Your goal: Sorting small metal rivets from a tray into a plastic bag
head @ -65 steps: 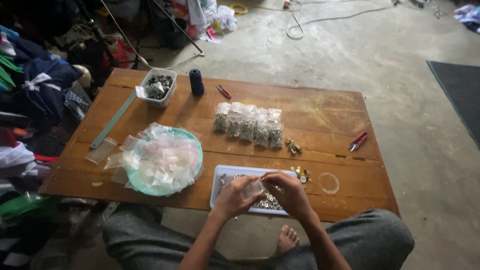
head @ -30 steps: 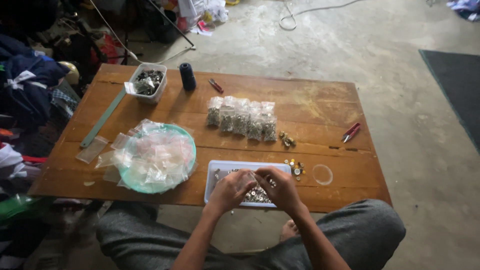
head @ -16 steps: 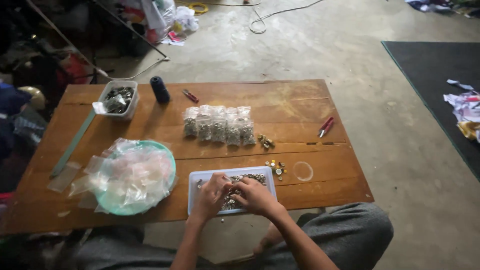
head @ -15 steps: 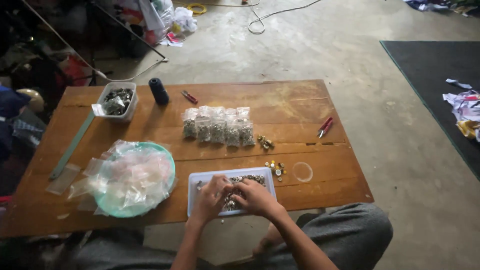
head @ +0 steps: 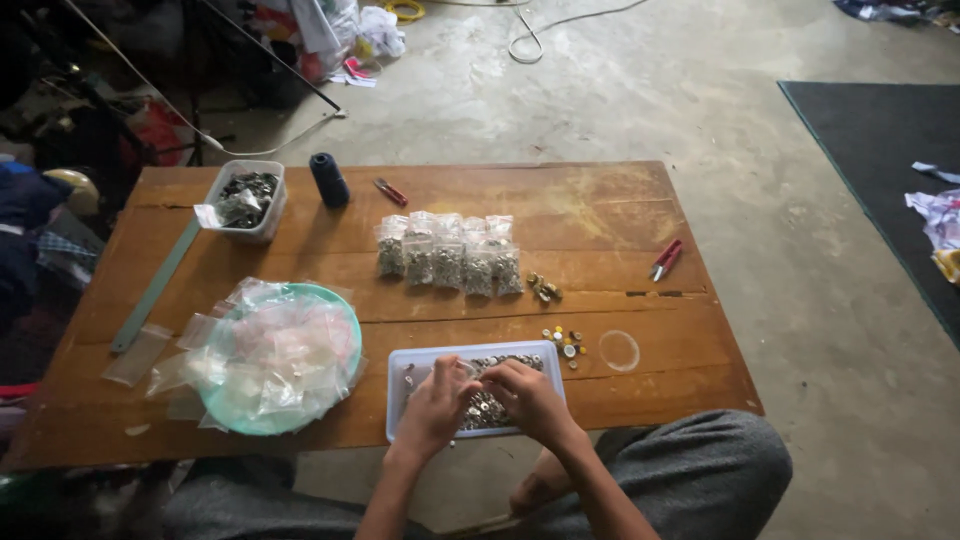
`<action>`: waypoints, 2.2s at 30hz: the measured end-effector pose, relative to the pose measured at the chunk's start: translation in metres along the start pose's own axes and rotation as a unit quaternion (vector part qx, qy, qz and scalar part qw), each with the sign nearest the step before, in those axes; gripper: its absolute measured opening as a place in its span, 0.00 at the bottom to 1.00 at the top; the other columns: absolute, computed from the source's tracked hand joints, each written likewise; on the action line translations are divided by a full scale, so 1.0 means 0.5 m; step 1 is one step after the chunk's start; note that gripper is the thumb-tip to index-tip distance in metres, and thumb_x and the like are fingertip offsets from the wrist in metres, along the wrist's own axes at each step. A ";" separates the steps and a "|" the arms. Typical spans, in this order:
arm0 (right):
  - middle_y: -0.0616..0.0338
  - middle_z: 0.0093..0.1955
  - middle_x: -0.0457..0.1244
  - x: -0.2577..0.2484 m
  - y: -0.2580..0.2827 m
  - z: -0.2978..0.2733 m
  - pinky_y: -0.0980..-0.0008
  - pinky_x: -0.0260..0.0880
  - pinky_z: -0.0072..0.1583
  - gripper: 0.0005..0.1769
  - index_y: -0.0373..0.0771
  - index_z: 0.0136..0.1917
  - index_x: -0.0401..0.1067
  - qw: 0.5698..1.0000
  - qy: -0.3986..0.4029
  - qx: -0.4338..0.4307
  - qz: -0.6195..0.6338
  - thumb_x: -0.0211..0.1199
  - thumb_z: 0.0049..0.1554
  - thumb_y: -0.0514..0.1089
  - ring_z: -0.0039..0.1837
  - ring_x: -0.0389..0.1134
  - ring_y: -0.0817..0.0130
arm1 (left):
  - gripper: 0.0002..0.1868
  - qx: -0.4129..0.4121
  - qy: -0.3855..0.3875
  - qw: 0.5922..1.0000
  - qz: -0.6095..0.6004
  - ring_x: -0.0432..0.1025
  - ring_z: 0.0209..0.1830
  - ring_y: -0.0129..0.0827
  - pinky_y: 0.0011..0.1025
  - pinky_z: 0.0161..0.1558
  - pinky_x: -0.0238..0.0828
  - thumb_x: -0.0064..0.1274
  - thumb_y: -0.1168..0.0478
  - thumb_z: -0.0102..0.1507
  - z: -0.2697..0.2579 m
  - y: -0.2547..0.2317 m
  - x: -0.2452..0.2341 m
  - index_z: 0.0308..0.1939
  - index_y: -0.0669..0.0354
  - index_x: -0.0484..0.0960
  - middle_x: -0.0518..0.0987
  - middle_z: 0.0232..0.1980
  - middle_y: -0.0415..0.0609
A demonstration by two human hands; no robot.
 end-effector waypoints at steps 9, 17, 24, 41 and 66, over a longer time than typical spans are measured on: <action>0.57 0.41 0.66 0.010 -0.026 -0.005 0.67 0.66 0.45 0.02 0.39 0.45 0.73 0.999 -0.036 0.022 0.009 0.62 0.61 0.39 0.41 0.67 0.64 | 0.30 0.143 -0.042 0.989 0.023 0.74 0.39 0.60 0.54 0.40 0.69 0.34 0.33 0.69 -0.013 -0.024 -0.014 0.57 0.55 0.61 0.76 0.46 0.64; 0.60 0.40 0.70 -0.020 -0.010 0.009 0.70 0.68 0.46 0.05 0.38 0.44 0.77 0.993 -0.093 0.069 0.027 0.67 0.58 0.42 0.42 0.68 0.69 | 0.33 0.129 -0.058 0.981 0.134 0.72 0.49 0.54 0.55 0.50 0.59 0.31 0.30 0.67 -0.010 -0.004 0.000 0.62 0.45 0.70 0.80 0.54 0.55; 0.60 0.39 0.68 -0.039 0.035 0.035 0.68 0.66 0.47 0.05 0.41 0.44 0.75 0.996 -0.081 0.032 -0.004 0.65 0.60 0.44 0.41 0.68 0.65 | 0.30 0.138 -0.102 0.967 0.186 0.74 0.49 0.50 0.56 0.55 0.54 0.33 0.31 0.68 -0.012 -0.014 0.000 0.61 0.44 0.73 0.83 0.49 0.47; 0.61 0.43 0.71 -0.036 0.078 0.040 0.71 0.67 0.44 0.03 0.42 0.47 0.75 0.998 -0.052 0.032 0.029 0.66 0.58 0.40 0.39 0.67 0.70 | 0.25 0.162 -0.067 0.971 0.162 0.74 0.48 0.50 0.49 0.51 0.58 0.43 0.40 0.69 -0.012 -0.027 -0.004 0.66 0.42 0.70 0.82 0.52 0.50; 0.48 0.52 0.68 -0.045 0.105 0.045 0.62 0.73 0.54 0.08 0.34 0.49 0.71 0.997 -0.009 -0.026 -0.065 0.67 0.55 0.34 0.53 0.72 0.54 | 0.26 0.162 -0.070 0.976 0.130 0.76 0.54 0.51 0.51 0.58 0.54 0.44 0.42 0.68 -0.007 -0.001 0.008 0.67 0.48 0.73 0.82 0.58 0.51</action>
Point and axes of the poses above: each hand's wrist, its own z-axis towards the middle knuckle, its own x-axis out of the palm, y = z × x, the point moved 4 cm from there along z, towards the middle knuckle
